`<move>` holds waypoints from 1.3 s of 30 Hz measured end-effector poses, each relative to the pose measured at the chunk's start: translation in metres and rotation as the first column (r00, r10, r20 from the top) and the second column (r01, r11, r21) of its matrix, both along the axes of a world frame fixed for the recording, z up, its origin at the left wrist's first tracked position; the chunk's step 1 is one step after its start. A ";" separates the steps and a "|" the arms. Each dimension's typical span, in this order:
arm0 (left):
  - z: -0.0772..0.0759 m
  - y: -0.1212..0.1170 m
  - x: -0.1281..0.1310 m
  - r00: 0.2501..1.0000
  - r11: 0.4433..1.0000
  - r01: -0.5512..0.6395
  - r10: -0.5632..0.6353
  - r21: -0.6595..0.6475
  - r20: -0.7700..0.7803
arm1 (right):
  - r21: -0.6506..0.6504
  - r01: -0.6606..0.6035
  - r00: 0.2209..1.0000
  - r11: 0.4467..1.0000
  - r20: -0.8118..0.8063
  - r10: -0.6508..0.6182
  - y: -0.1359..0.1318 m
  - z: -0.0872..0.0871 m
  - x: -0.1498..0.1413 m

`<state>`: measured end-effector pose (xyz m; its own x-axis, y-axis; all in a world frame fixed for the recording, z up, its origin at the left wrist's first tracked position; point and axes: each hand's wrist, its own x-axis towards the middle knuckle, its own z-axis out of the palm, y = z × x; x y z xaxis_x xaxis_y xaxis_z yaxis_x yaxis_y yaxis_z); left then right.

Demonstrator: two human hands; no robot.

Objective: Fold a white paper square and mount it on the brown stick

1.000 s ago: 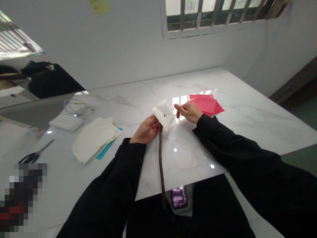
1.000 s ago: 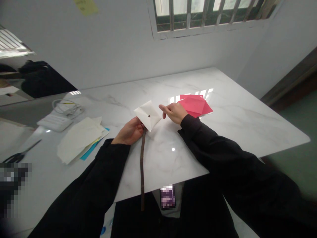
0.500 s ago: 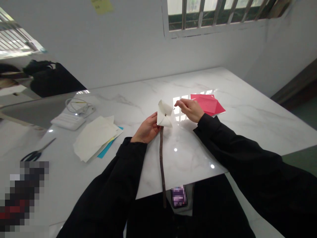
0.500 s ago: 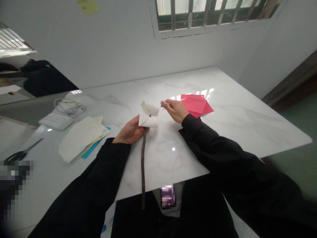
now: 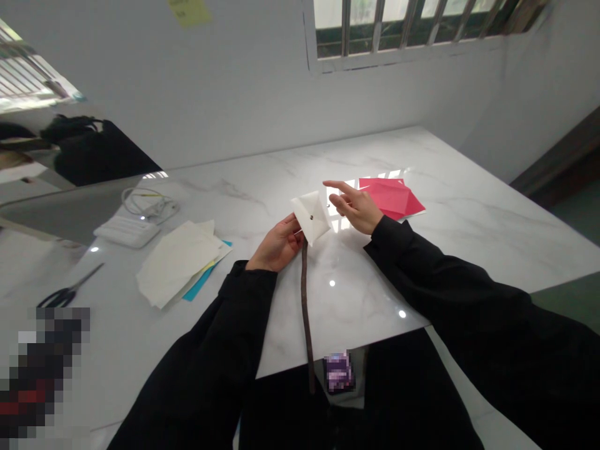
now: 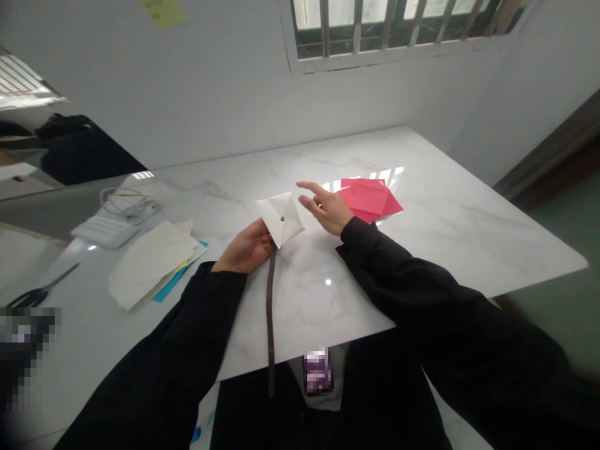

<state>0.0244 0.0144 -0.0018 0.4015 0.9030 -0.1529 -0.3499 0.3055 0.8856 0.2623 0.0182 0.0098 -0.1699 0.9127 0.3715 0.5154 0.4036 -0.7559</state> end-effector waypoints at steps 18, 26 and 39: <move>0.007 0.003 -0.001 0.955 0.961 -0.268 0.274 -0.068 0.110 | -0.171 -0.113 0.993 0.979 0.022 0.119 -0.003 -0.003 -0.007; 0.004 0.009 -0.002 0.897 0.913 -0.401 0.409 -0.081 0.168 | -0.341 -0.378 0.917 0.861 -0.014 0.398 -0.013 -0.001 -0.019; -0.001 0.013 -0.006 0.903 0.912 -0.390 0.406 -0.125 0.143 | -0.472 -0.566 0.803 0.676 -0.130 0.582 -0.026 0.002 -0.027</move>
